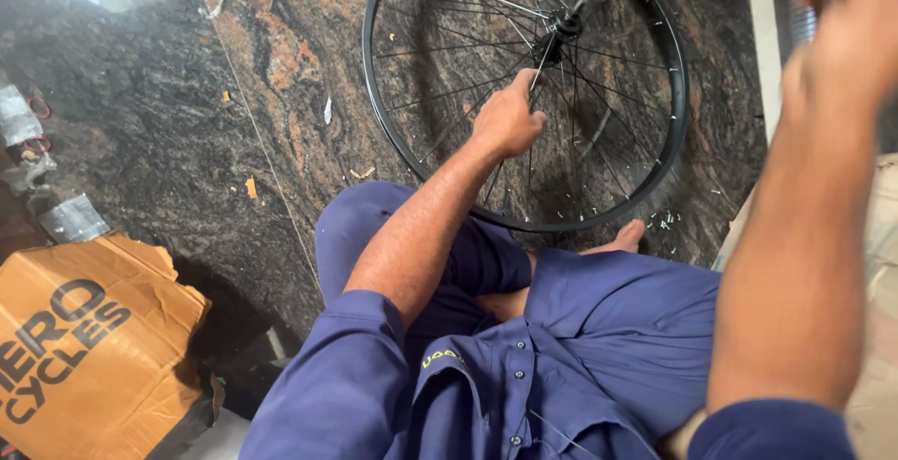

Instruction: The person sits on the floor and builds a bicycle wheel by inserting spokes into the hub and threading them through the rim. They then screw nipples onto the ends of the spokes to secure them while rotating the wheel.

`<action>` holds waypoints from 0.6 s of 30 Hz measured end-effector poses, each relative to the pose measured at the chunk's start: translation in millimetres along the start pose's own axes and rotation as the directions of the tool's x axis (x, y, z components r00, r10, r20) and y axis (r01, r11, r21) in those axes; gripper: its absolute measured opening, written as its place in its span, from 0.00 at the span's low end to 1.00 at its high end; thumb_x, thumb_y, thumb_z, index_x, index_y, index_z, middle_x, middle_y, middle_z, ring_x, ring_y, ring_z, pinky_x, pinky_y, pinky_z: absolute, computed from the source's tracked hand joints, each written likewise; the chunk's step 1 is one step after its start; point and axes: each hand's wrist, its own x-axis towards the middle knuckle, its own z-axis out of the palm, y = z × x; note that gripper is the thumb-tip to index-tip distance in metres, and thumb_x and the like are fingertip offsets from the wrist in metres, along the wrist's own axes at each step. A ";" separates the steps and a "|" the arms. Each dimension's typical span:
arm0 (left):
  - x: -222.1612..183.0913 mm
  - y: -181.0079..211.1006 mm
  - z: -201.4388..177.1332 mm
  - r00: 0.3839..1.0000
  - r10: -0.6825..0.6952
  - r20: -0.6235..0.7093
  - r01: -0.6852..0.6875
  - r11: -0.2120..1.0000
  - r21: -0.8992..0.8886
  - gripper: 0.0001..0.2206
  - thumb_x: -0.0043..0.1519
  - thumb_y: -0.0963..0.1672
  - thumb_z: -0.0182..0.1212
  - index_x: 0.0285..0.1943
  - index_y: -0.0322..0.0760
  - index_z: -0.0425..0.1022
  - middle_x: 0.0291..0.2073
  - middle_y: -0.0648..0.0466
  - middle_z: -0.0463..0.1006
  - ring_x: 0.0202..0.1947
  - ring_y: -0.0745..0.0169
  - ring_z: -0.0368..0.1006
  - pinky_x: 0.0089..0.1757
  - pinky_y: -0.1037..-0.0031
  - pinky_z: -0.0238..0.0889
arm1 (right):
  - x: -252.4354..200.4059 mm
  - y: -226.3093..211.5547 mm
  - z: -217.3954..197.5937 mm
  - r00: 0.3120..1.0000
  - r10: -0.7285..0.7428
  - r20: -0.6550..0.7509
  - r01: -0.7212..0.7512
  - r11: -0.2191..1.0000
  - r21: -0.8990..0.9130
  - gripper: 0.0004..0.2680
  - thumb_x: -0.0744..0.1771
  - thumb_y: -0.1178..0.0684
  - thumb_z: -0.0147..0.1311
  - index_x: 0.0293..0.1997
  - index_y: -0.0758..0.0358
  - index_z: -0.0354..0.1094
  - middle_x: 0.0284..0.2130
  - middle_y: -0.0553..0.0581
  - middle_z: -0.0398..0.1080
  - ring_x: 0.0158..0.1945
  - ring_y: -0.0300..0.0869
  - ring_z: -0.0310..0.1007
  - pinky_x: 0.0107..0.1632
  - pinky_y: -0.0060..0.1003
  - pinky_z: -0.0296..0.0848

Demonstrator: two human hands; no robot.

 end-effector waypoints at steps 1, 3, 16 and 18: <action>0.9 0.3 -0.7 1.000 0.011 -0.009 -0.011 1.000 -0.008 0.26 0.60 0.44 0.63 0.69 0.46 0.61 0.52 0.41 0.79 0.55 0.43 0.75 0.55 0.56 0.66 | -25.8 -8.1 -19.4 0.998 0.066 0.016 -0.067 0.994 0.086 0.07 0.75 0.55 0.49 0.40 0.63 0.64 0.28 0.54 0.62 0.31 0.41 0.63 0.34 0.35 0.64; 1.0 -0.1 1.4 0.999 0.033 -0.020 -0.034 0.999 -0.025 0.25 0.60 0.44 0.63 0.67 0.46 0.65 0.51 0.40 0.80 0.56 0.43 0.76 0.56 0.58 0.66 | -91.1 -23.3 -57.7 0.973 0.211 0.093 -0.226 0.953 0.200 0.07 0.75 0.55 0.49 0.41 0.64 0.63 0.29 0.55 0.61 0.33 0.42 0.62 0.36 0.35 0.63; -8.1 15.5 -8.9 1.000 -0.029 -0.002 0.028 0.977 -0.213 0.24 0.58 0.40 0.62 0.65 0.45 0.67 0.57 0.44 0.75 0.55 0.54 0.75 0.56 0.62 0.68 | -395.5 -53.3 -140.4 0.357 0.908 0.220 -0.702 0.417 -0.578 0.10 0.68 0.57 0.52 0.50 0.71 0.75 0.35 0.60 0.79 0.35 0.40 0.79 0.40 0.32 0.76; -13.7 20.6 -12.8 1.000 -0.010 -0.023 0.005 0.982 -0.190 0.23 0.58 0.40 0.64 0.64 0.44 0.67 0.54 0.46 0.77 0.53 0.56 0.76 0.55 0.62 0.69 | -394.9 -47.5 -140.9 0.553 0.773 0.312 -0.534 0.616 -0.579 0.08 0.70 0.58 0.53 0.47 0.72 0.77 0.38 0.61 0.74 0.35 0.41 0.72 0.41 0.33 0.72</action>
